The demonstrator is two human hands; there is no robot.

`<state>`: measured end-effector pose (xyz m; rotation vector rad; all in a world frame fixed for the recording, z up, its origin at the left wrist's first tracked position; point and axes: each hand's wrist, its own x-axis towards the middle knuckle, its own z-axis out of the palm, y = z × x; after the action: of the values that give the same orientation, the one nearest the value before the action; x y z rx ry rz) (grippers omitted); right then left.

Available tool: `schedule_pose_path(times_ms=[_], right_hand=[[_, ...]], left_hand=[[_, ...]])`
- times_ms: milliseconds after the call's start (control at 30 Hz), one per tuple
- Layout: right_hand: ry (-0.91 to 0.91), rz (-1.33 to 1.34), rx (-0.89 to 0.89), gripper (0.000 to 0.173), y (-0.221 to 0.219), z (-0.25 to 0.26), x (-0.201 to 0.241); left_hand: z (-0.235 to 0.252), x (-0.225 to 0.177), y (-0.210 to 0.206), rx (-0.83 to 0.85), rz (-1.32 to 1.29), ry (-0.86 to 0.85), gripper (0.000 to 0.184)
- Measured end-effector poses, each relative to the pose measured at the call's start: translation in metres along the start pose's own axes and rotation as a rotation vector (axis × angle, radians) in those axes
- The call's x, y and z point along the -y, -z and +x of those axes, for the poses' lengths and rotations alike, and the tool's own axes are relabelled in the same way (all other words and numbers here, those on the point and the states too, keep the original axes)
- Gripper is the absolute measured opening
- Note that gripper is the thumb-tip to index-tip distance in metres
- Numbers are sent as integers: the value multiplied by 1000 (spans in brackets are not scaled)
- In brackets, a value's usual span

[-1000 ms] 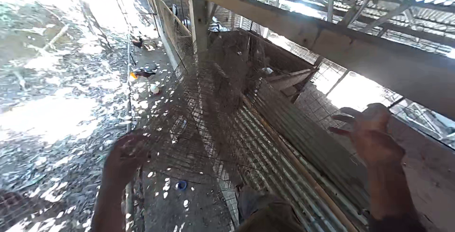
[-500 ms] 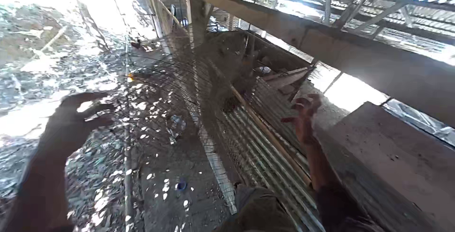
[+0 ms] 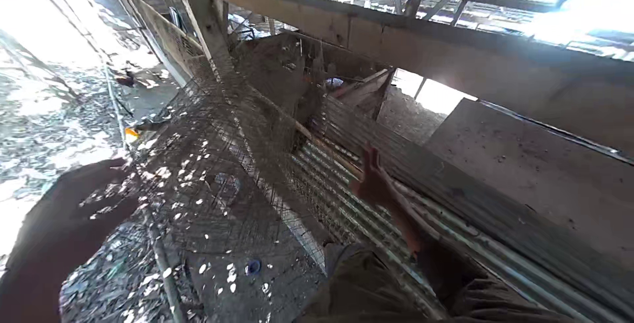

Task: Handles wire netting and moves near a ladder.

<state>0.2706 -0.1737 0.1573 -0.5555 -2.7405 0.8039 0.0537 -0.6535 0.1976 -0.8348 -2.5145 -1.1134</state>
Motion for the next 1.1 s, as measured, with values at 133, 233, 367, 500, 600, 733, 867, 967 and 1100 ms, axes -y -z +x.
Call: schedule_pose_path(times_ms=[133, 233, 367, 500, 600, 733, 867, 967, 1100], right_hand=[[113, -50, 79, 90, -27, -10, 55], [201, -23, 137, 89, -38, -10, 103], [336, -9, 152, 96, -71, -12, 150], [432, 30, 202, 97, -95, -12, 188], [485, -1, 317, 96, -107, -18, 215], [629, 58, 419, 96, -136, -38, 248], [864, 87, 478, 99, -171, -64, 288], [930, 6, 661, 97, -191, -75, 327], [999, 17, 803, 94, -284, -43, 345]], left_hand=[[-24, 32, 3, -24, -60, 52, 68], [-54, 53, 1, -93, 15, 134, 66], [-102, 78, -4, -240, -130, 220, 82], [-148, 86, -12, -360, -271, 256, 85], [-184, 91, -11, -414, -253, 322, 81], [-252, 94, 7, -502, -427, 502, 86], [-336, 89, 17, -619, -372, 606, 79], [-386, 71, 5, -682, -202, 794, 54], [-427, 61, -27, -723, -103, 1046, 48]])
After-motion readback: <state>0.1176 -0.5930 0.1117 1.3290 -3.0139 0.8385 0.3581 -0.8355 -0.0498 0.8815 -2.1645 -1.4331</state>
